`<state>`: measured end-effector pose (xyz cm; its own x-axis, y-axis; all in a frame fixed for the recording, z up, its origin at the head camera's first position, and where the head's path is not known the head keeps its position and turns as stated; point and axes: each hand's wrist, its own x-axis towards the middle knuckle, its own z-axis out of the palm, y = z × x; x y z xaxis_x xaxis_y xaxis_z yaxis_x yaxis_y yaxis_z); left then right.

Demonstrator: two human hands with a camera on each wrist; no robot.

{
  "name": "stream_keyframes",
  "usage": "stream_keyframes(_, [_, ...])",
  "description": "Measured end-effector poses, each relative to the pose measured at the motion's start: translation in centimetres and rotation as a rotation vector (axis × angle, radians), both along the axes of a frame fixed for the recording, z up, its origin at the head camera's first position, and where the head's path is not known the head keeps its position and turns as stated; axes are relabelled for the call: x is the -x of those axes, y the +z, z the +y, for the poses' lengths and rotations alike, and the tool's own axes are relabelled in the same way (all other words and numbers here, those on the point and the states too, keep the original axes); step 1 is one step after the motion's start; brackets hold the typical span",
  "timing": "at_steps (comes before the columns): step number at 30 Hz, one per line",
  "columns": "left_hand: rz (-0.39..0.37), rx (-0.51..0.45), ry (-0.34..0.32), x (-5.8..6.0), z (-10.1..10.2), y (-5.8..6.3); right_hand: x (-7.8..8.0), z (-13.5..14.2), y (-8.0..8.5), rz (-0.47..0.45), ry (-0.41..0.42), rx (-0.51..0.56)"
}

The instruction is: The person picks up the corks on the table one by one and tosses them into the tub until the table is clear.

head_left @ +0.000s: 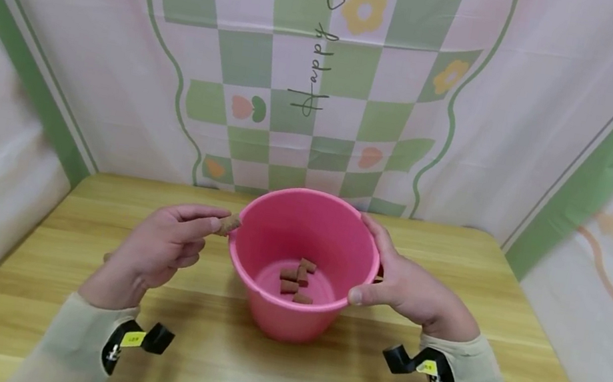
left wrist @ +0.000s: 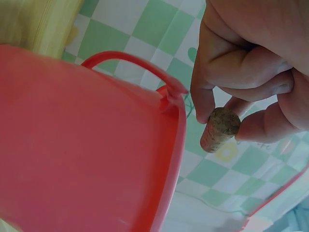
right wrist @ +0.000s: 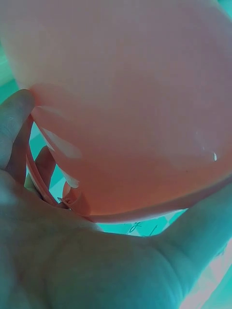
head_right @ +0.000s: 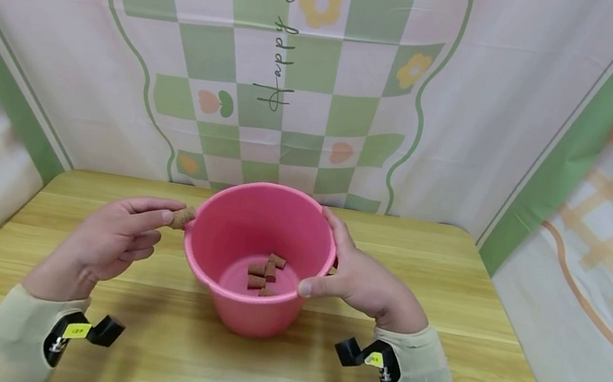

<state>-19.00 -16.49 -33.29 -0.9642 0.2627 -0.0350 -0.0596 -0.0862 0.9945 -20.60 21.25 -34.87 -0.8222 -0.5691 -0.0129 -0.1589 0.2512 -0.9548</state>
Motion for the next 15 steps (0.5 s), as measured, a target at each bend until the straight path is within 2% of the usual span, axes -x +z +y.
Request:
stream_keyframes(4, [0.02, 0.027, -0.037, 0.0, 0.6, 0.1, 0.0, 0.0, 0.0, -0.001, 0.002, 0.003])
stream_keyframes(15, [0.033, 0.044, -0.068, 0.3, 2.1, 0.8, 0.0, 0.0, 0.0, -0.001, -0.001, -0.001])
